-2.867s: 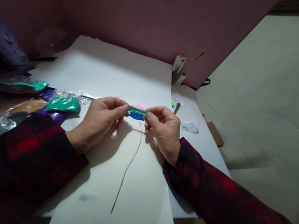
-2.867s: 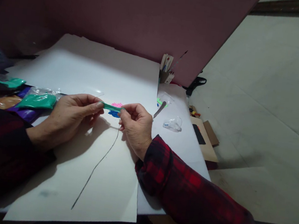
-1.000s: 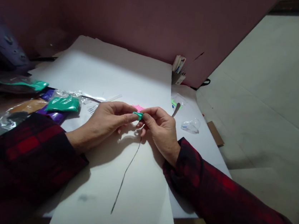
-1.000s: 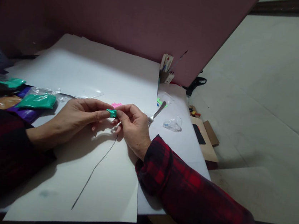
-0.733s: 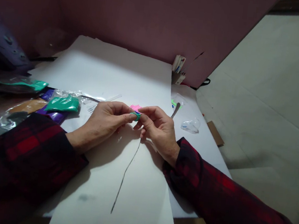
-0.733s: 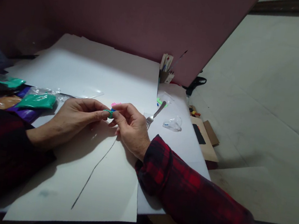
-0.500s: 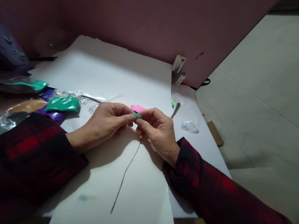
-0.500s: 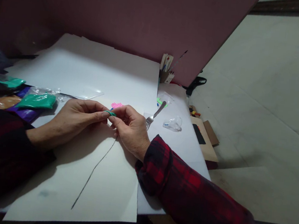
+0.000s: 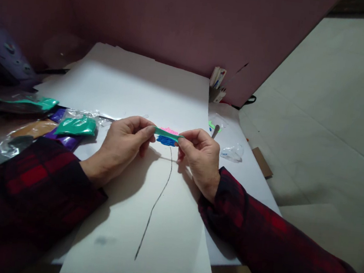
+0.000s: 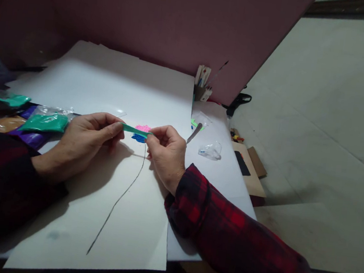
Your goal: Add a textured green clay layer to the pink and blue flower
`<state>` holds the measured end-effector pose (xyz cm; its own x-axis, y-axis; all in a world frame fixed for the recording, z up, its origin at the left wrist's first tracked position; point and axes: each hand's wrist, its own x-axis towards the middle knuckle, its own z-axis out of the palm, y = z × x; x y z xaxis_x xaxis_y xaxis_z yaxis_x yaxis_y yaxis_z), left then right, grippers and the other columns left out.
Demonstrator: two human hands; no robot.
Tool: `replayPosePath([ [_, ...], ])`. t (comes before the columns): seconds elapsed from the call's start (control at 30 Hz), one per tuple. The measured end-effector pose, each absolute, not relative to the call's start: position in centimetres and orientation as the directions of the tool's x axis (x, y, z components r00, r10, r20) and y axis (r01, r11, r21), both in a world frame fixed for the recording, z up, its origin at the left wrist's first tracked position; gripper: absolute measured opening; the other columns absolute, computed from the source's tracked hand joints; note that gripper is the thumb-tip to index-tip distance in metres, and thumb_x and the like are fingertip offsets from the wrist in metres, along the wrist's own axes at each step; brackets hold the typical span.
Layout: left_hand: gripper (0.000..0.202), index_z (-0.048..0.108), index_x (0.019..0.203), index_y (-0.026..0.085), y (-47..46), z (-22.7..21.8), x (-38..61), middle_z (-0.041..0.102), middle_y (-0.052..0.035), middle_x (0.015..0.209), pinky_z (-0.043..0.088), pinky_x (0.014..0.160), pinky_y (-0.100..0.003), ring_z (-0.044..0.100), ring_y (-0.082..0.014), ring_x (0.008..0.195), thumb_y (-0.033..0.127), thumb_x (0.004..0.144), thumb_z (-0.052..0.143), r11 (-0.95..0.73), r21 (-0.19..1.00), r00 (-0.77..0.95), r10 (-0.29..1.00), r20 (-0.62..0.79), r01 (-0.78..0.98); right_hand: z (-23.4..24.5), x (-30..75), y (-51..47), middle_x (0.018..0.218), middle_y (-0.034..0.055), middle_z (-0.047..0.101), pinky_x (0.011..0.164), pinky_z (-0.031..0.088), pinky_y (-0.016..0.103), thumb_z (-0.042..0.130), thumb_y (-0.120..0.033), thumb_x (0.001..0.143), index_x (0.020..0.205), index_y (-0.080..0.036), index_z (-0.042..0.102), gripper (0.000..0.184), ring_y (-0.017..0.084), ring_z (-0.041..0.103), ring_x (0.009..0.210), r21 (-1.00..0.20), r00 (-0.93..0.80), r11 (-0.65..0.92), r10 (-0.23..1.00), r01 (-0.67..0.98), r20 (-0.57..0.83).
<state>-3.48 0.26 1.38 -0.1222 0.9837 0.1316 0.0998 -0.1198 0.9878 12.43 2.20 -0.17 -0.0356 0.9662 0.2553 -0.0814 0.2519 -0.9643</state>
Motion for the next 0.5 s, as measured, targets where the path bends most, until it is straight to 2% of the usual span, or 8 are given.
replayPosePath([
  [0.1,0.016,0.059,0.071,0.016,0.32,1.35,-3.58,0.056,0.0018,0.061,0.031,0.039,-0.019,0.043,-0.0070,0.042,0.029,0.080,0.062,-0.078,0.997,-0.159,0.984,0.079,0.013,-0.23,12.52,2.49,0.060,-0.0045,0.059,0.035,0.043,0.018,0.067,-0.020,0.073,0.076,-0.017,0.058,0.010,0.007,0.051,0.044,-0.979,-0.011,0.170,0.985,-0.116,0.173],
  [0.23,0.018,0.067,0.080,0.016,0.13,1.36,-3.69,0.055,0.0019,0.058,0.033,0.041,-0.020,0.044,-0.0081,0.045,0.034,0.078,0.066,-0.060,0.998,0.004,0.998,0.060,0.021,-0.39,12.65,2.48,0.059,-0.0041,0.059,0.031,0.042,0.018,0.068,-0.027,0.077,0.083,-0.018,0.059,0.015,0.007,0.050,0.040,-0.987,-0.115,0.102,0.987,-0.126,0.116],
  [0.4,0.026,0.070,0.095,0.018,-0.09,1.59,-3.46,0.064,-0.0011,0.070,0.038,0.045,-0.021,0.048,-0.0087,0.049,0.034,0.075,0.070,-0.041,0.999,0.089,0.995,0.040,0.016,-0.63,12.62,2.26,0.055,-0.0050,0.058,0.030,0.040,0.018,0.069,-0.028,0.079,0.084,-0.019,0.060,0.014,0.007,0.051,0.038,-0.983,-0.233,0.138,0.959,-0.120,0.163],
  [0.5,0.020,0.070,0.088,0.016,-0.19,1.86,-3.32,0.063,-0.0002,0.064,0.037,0.044,-0.020,0.048,-0.0089,0.047,0.031,0.074,0.069,-0.013,0.998,0.106,0.994,0.007,0.055,-0.75,12.58,2.16,0.052,-0.0062,0.056,0.031,0.041,0.018,0.070,-0.026,0.079,0.082,-0.019,0.058,0.014,0.007,0.050,0.038,-0.973,-0.275,0.183,0.937,-0.142,0.216],
])
